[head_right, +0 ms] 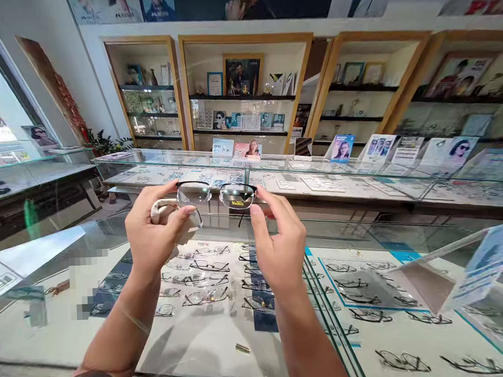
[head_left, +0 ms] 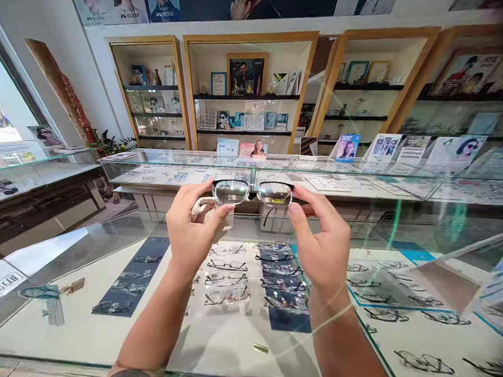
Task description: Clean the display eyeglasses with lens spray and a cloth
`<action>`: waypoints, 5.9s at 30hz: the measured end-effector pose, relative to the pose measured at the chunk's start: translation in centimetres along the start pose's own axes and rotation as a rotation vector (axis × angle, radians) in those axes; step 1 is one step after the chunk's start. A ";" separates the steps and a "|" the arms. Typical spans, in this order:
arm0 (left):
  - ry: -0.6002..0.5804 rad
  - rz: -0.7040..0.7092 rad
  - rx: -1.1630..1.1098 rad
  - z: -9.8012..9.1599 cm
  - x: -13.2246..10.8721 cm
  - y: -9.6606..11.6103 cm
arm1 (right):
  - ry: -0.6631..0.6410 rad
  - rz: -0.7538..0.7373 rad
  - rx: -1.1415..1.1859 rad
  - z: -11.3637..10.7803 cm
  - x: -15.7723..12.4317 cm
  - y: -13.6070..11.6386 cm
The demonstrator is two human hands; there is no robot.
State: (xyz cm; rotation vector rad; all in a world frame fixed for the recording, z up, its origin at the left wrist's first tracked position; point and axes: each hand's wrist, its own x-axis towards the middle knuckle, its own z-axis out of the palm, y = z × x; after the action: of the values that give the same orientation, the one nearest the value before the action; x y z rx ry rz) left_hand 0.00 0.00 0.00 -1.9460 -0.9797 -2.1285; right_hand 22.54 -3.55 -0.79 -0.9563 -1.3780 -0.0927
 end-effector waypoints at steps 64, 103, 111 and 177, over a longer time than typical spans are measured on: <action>0.087 -0.005 0.013 2.6 -0.7 -0.3 | 0.119 -0.245 -0.054 2.5 -0.3 1.5; 0.124 0.092 0.075 2.8 -1.6 -0.6 | 0.141 0.027 0.298 2.3 0.7 1.1; 0.040 -0.018 -0.010 2.4 -1.0 -0.1 | 0.158 0.015 0.249 2.0 0.6 1.5; -0.735 -0.822 -0.862 1.0 -0.2 1.2 | -0.288 -0.270 0.265 0.8 0.4 -0.9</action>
State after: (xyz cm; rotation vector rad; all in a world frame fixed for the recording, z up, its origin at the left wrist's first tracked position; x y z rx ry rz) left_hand 1.52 -0.50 0.26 -3.3867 -1.2333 -2.5262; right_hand 21.50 -3.49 -0.09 -0.5729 -1.7322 0.0261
